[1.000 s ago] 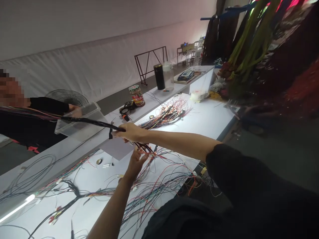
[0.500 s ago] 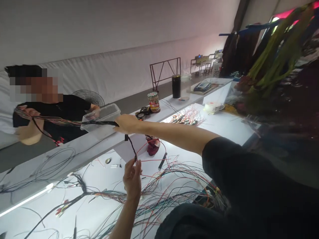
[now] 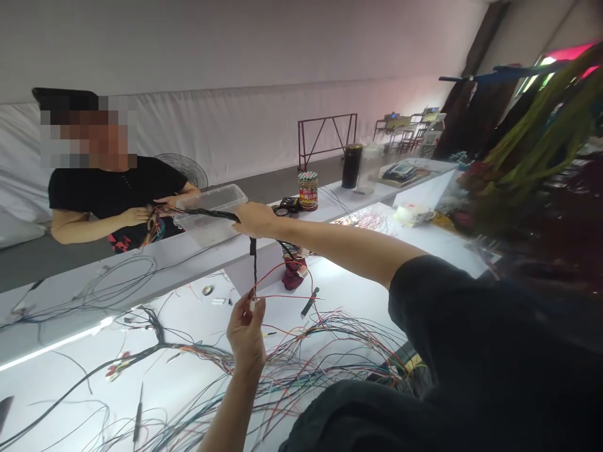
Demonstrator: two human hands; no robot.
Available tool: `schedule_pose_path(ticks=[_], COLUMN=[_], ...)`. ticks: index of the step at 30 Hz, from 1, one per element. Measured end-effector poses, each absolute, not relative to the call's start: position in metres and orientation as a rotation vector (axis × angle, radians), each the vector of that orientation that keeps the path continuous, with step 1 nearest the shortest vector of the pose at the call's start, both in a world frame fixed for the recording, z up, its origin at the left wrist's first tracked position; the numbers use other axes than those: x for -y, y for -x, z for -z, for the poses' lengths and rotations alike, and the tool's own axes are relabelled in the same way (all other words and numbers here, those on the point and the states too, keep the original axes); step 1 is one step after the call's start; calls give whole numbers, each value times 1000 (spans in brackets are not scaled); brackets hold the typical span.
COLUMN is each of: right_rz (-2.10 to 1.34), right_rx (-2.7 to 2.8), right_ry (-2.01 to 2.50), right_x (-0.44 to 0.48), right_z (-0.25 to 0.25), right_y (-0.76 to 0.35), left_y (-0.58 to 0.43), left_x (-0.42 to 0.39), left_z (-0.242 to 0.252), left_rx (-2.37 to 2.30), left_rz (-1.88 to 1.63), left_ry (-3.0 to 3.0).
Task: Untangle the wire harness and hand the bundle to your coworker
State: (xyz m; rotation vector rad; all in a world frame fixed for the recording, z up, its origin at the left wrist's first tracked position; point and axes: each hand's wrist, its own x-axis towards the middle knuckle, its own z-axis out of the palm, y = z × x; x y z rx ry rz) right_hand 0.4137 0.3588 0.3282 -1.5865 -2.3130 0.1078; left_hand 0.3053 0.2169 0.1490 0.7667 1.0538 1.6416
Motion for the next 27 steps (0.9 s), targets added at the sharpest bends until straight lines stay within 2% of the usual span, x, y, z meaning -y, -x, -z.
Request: schedule_pose_path(ticks=[7, 12, 20, 24, 27], right_rz=[-112, -346, -310, -473, -399], right_rx=[2426, 2626, 2544, 2405, 2248], right_ry=[1569, 1329, 1105, 1204, 1387], right_x=[-357, -353, -362, -363, -369], right_z=[-334, -339, -364, -394, -422], right_y=[-416, -413, -430, -428, -414], left_y=[-297, -298, -300, -300, -301], left_x=[-219, -227, -223, -204, -187], left_z=[-153, -165, -152, -132, -120], left_rx=[-850, -814, -885, -1001, -926], left_rz=[-1367, -1170, -1231, -1165, -1094], left_ry=[-725, -672, -770, -1079, -1486])
